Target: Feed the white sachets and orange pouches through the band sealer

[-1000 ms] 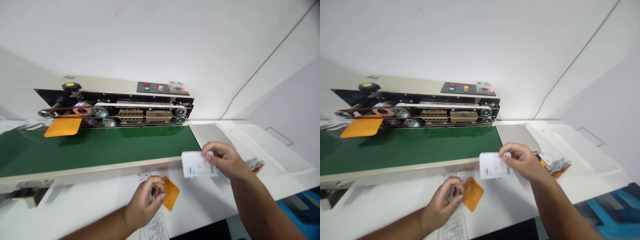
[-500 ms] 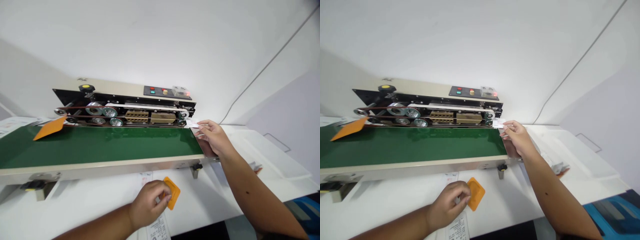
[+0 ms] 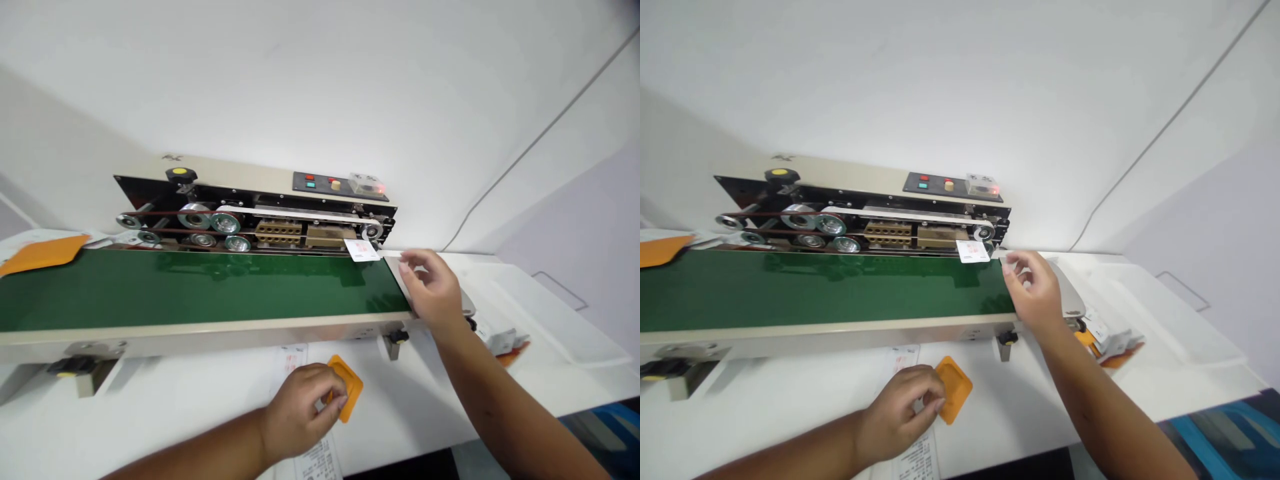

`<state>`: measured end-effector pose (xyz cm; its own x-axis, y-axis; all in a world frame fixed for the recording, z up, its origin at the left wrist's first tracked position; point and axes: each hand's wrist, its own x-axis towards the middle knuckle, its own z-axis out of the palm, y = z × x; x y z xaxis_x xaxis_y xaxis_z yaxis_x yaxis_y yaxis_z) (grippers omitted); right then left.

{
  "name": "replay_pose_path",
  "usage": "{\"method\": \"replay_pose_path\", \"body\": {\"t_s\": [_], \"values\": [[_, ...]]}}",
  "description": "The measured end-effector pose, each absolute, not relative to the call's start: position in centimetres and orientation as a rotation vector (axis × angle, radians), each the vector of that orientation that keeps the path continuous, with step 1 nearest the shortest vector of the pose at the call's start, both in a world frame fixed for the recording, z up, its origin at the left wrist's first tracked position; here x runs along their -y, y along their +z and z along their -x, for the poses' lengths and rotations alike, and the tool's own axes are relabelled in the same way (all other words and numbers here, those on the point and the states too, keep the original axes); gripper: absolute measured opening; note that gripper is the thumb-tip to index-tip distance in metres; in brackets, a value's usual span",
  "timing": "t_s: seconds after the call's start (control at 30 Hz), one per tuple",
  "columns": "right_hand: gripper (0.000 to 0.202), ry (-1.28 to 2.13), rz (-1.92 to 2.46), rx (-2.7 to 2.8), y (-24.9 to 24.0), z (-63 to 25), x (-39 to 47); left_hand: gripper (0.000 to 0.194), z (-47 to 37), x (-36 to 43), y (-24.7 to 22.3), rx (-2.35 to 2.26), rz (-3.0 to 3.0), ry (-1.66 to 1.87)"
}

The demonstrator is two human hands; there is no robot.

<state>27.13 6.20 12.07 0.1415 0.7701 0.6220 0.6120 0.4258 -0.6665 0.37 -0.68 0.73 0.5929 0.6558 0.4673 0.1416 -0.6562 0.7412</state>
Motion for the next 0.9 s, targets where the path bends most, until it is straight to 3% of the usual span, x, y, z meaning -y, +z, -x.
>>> {"method": "replay_pose_path", "body": {"t_s": [0.07,0.17,0.3,0.4,0.5,0.7,0.9], "values": [[0.015,0.144,0.982,1.823,11.5,-26.2,-3.6,0.013,-0.3,0.7,0.7,-0.672,-2.123,1.013],[0.018,0.445,0.523,2.39,9.3,-24.4,-0.6,0.015,-0.1,0.5,0.7,-0.786,-2.024,1.044],[0.032,0.714,0.426,2.707,4.1,-21.9,0.2,0.02,0.1,0.2,1.0,-0.89,-1.847,1.058],[0.047,0.674,0.472,2.714,0.6,-20.8,-0.5,0.019,0.2,-0.1,1.2,-0.892,-1.805,1.046],[0.044,0.66,0.451,2.694,-1.1,-20.4,-1.2,0.016,0.2,-0.1,1.3,-0.86,-1.838,1.041],[0.025,0.586,0.476,2.644,0.1,-20.8,-1.4,0.013,0.4,-0.1,0.9,-0.842,-1.889,1.037],[0.034,0.596,0.617,2.347,1.1,-21.8,-1.1,0.009,0.6,-0.3,0.5,-0.842,-1.877,1.046]]}}
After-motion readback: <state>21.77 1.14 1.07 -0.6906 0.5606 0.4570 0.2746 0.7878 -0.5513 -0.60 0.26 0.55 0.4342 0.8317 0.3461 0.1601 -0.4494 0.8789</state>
